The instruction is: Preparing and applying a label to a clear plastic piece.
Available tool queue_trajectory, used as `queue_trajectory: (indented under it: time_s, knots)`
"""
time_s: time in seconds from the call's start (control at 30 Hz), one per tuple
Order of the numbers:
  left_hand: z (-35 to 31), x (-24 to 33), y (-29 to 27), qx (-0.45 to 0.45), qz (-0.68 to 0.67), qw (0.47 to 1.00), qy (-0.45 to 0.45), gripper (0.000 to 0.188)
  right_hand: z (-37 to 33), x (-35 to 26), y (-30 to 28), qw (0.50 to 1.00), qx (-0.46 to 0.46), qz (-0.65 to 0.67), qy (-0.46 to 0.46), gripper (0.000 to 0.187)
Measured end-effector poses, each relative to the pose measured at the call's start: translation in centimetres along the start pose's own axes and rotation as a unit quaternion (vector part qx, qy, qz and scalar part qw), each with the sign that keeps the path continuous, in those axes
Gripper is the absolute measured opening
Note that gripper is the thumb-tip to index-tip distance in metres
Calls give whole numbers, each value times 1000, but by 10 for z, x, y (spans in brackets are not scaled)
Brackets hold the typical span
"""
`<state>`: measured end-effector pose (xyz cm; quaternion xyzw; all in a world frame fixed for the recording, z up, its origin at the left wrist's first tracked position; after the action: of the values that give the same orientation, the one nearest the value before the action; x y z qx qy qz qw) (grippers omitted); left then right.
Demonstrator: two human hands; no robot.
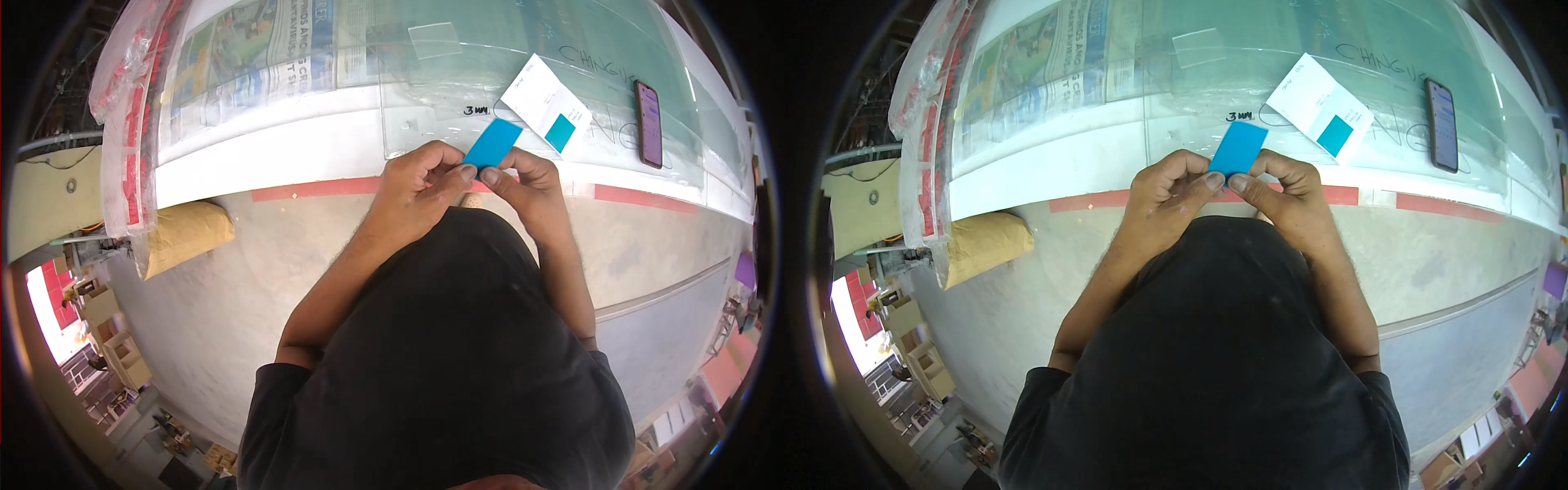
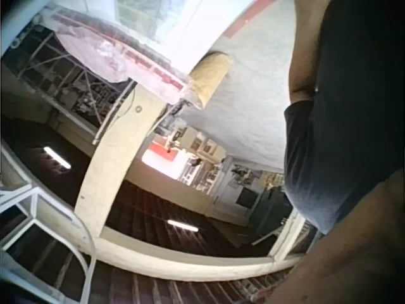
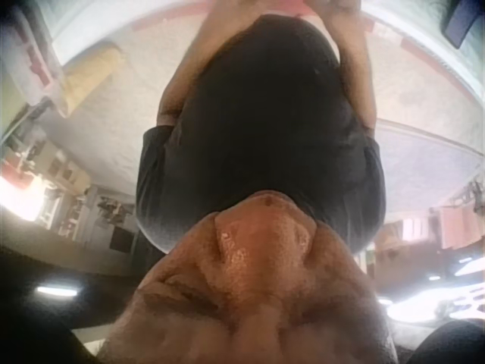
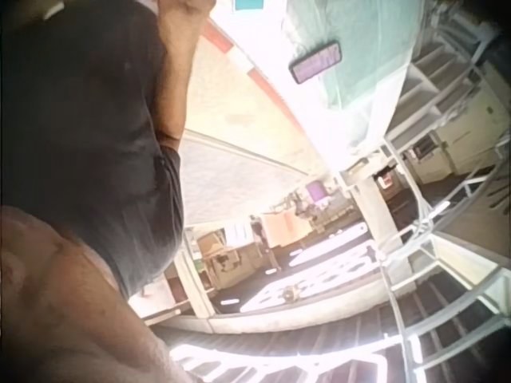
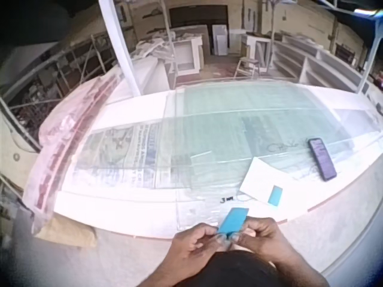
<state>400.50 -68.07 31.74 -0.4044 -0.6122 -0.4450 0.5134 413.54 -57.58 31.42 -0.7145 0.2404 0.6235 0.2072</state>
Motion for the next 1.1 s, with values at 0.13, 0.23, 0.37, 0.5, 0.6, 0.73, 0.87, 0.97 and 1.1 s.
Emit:
queue_trajectory:
  time_s: [0.13,0.23,0.37,0.5,0.6,0.73,0.87,0.97,1.1]
  knots:
    - [-3,6,-2,-48,108,990,-71,9,2,-26,-15,996,63,-27,-60,5]
    - [0,10,1,-86,152,982,-69,8,-4,-28,-22,995,-25,-85,-47,5]
    - [9,13,1,-111,182,972,-96,14,-9,-20,-26,992,-36,-115,-21,6]
    - [35,25,-18,9,303,952,50,29,-11,-4,-51,994,52,-90,-33,7]
    - [48,36,-22,85,491,857,132,58,-16,4,-78,983,152,-92,-39,8]
    - [61,16,-15,52,539,830,134,57,-24,7,-89,981,179,-73,-21,9]
    - [64,12,-13,63,559,817,125,51,-23,14,-90,982,175,-70,-27,10]
    - [62,16,-17,76,538,834,93,49,-19,14,-85,984,159,-70,-27,10]
    - [52,16,-36,107,412,905,18,48,-10,14,-77,988,126,-78,-33,9]
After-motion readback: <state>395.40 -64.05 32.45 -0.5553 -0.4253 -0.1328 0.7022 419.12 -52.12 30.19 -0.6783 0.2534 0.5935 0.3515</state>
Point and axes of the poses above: each hand's wrist, its own z-axis towards the middle knuckle, its own y-axis out of the palm, x = y × z, the point moved 6 cm from there along z, towards the middle knuckle, and after that the axes turned 5 degrees about -x, right-handed, at the moved point
